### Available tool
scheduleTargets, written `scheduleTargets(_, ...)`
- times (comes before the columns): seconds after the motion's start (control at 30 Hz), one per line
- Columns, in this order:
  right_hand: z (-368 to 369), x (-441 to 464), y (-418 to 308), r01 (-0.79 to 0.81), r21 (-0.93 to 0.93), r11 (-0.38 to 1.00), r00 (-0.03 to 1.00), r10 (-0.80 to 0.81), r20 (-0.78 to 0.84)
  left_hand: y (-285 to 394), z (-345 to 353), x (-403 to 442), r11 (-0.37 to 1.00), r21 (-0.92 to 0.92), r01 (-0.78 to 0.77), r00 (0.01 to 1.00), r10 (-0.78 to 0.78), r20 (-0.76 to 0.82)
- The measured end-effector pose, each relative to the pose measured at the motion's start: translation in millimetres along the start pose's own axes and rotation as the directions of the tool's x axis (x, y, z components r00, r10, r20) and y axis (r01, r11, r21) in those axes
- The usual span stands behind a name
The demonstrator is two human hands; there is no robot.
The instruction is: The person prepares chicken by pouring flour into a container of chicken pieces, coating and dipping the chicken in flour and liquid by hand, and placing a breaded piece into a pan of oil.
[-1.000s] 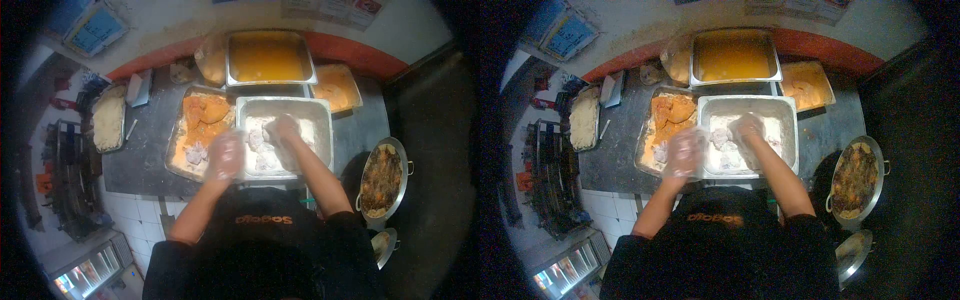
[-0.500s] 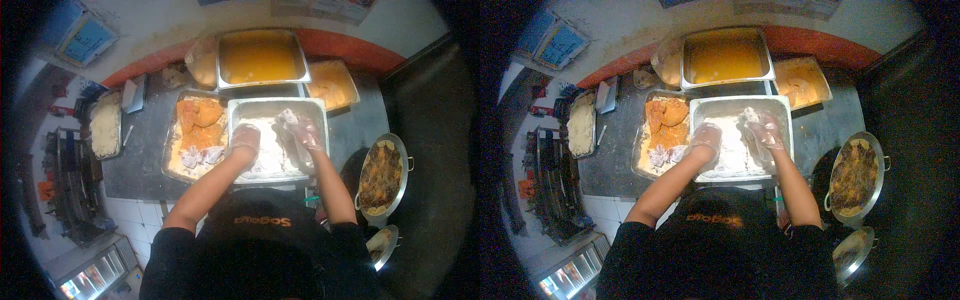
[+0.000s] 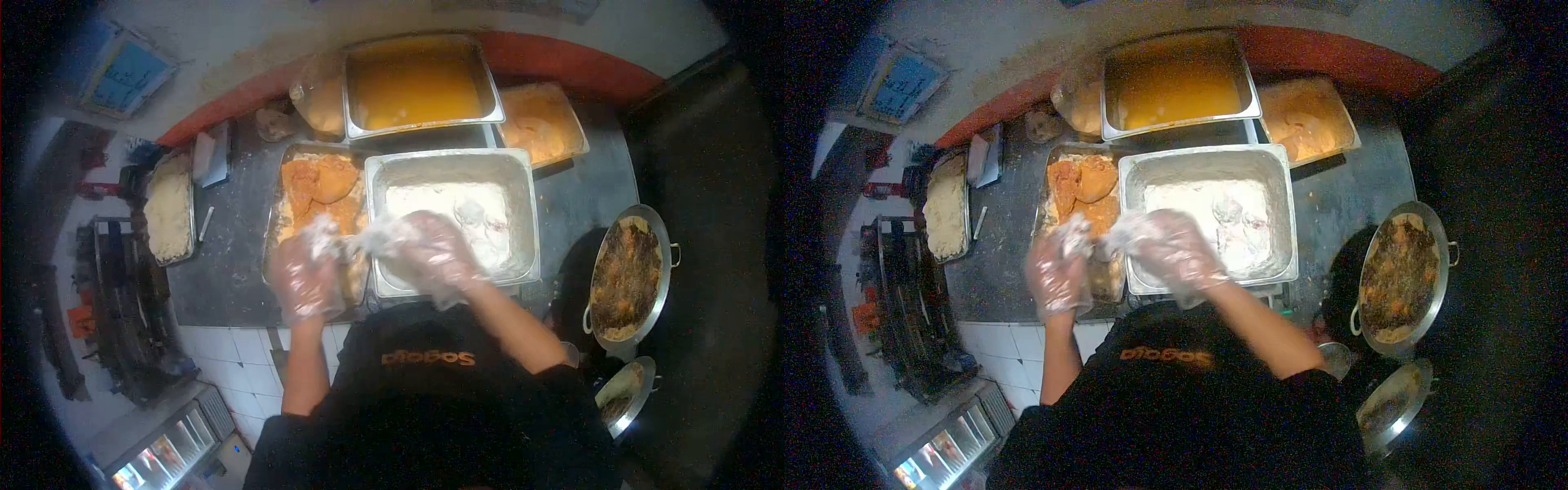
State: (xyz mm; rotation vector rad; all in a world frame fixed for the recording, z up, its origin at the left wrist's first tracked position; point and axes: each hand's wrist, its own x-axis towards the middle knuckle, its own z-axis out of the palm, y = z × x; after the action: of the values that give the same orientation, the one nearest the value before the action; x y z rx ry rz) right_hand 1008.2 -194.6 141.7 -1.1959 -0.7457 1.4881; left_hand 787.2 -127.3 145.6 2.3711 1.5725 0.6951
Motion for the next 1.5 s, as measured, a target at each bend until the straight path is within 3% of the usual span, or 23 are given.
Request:
scheduleTargets(0.1,31.5,16.7,32.5,0.275,-0.479,0.834,0.958,-0.195,0.21,-38.2,-1.7,-31.0,0.972,0.195,0.132,0.991,-0.135,0.002)
scheduleTargets(0.17,38.4,19.4,49.9,0.229,-0.197,0.953,0.969,-0.203,0.143,-70.1,17.3,-50.9,0.928,0.261,0.268,0.954,-0.293,0.065)
scheduleTargets(0.27,-15.4,26.9,77.0,0.311,-0.425,0.85,0.95,-0.269,0.157,-85.5,37.3,-61.5,0.903,0.307,0.302,0.931,-0.349,0.11)
scheduleTargets(0.43,-202.5,68.7,176.7,0.011,-0.659,0.752,0.975,-0.154,-0.16,-47.3,37.2,-30.9,0.98,0.144,0.135,0.988,-0.123,-0.089)
scheduleTargets(0.47,-180.9,64.5,125.9,-0.138,-0.985,0.101,0.97,-0.185,-0.155,-38.3,38.1,-22.2,0.992,0.025,0.121,0.985,-0.117,-0.127)
scheduleTargets(0.6,-170.8,63.3,122.8,-0.265,-0.963,-0.042,0.963,-0.068,-0.262,-17.4,36.8,-3.4,0.997,-0.063,-0.04,0.993,0.033,-0.109)
scheduleTargets(0.67,-177.6,64.5,101.9,-0.267,-0.89,0.37,0.956,-0.016,-0.294,-16.0,37.5,0.2,0.986,-0.05,-0.16,0.976,0.151,-0.155)
scheduleTargets(0.7,-172.3,61.9,88.1,-0.261,-0.894,0.365,0.958,-0.016,-0.287,-12.4,36.8,-0.3,0.987,-0.049,-0.153,0.977,0.143,-0.16)
scheduleTargets(0.77,-99.3,30.1,4.8,-0.228,-0.756,0.614,0.973,0.114,-0.201,-0.3,28.9,-7.0,0.894,-0.367,0.256,0.959,-0.187,0.213)
scheduleTargets(0.83,-49.4,13.3,-7.7,-0.129,-0.616,0.777,0.961,-0.054,-0.269,14.0,18.7,-2.4,0.869,-0.388,0.306,0.933,-0.193,0.305)
scheduleTargets(0.9,-27.1,15.2,-3.0,0.194,-0.399,0.896,0.976,-0.135,0.172,18.6,15.8,-4.3,0.648,-0.624,0.436,0.886,-0.188,0.423)
scheduleTargets(0.93,-11.6,1.7,-22.7,0.004,-0.342,0.94,0.996,0.028,0.09,21.0,14.4,-5.2,0.508,-0.701,0.501,0.858,-0.185,0.48)
scheduleTargets(1.0,-24.6,18.9,-1.3,0.117,-0.42,0.9,0.992,-0.085,0.094,21.7,2.3,-8.2,-0.414,-0.784,0.462,0.815,-0.151,0.56)
scheduleTargets(1.07,-56.8,27.8,16.0,-0.057,-0.578,0.814,0.998,0.059,-0.016,-25.6,14.3,-30.1,-0.402,-0.781,0.479,0.791,-0.187,0.582)
scheduleTargets(1.13,-84.9,46.4,48.5,-0.164,-0.636,0.754,0.985,0.156,-0.07,-71.7,31.0,-46.3,-0.308,-0.731,0.609,0.605,-0.415,0.68)
scheduleTargets(1.17,-92.6,55.4,66.3,-0.027,-0.876,0.482,0.976,0.202,0.081,-88.7,38.5,-48.9,-0.31,-0.731,0.607,0.604,-0.418,0.679)
scheduleTargets(1.2,-98.0,61.4,84.7,0.162,-0.974,0.158,0.933,0.296,0.203,-103.2,45.2,-50.2,0.109,-0.664,0.739,0.605,-0.54,0.585)
scheduleTargets(1.23,-102.0,66.6,107.1,0.164,-0.974,0.158,0.931,0.3,0.206,-109.8,48.3,-50.1,0.483,-0.426,0.765,0.643,-0.614,0.458)
scheduleTargets(1.27,-105.2,72.1,128.4,0.076,-0.985,0.152,0.955,0.273,0.115,-95.2,44.6,-46.4,0.481,-0.426,0.766,0.641,-0.617,0.457)
scheduleTargets(1.33,-109.9,74.8,135.6,-0.01,-0.989,0.145,0.97,0.243,0.025,-49.2,36.6,-33.7,0.593,-0.583,0.555,0.786,-0.603,0.136)
scheduleTargets(1.37,-115.6,72.7,128.5,0.036,-0.955,0.293,0.992,0.107,0.071,-45.5,39.5,-28.2,0.879,-0.245,0.409,0.9,-0.432,-0.049)
scheduleTargets(1.43,-123.5,76.3,119.2,0.121,-0.868,0.482,0.992,-0.096,0.086,-24.4,50.3,-11.1,0.89,-0.425,0.168,0.965,-0.236,-0.112)
scheduleTargets(1.5,-140.4,93.1,117.2,-0.049,-0.931,0.361,0.998,-0.008,-0.056,14.0,48.1,-4.1,0.857,-0.503,0.116,0.993,-0.088,0.08)
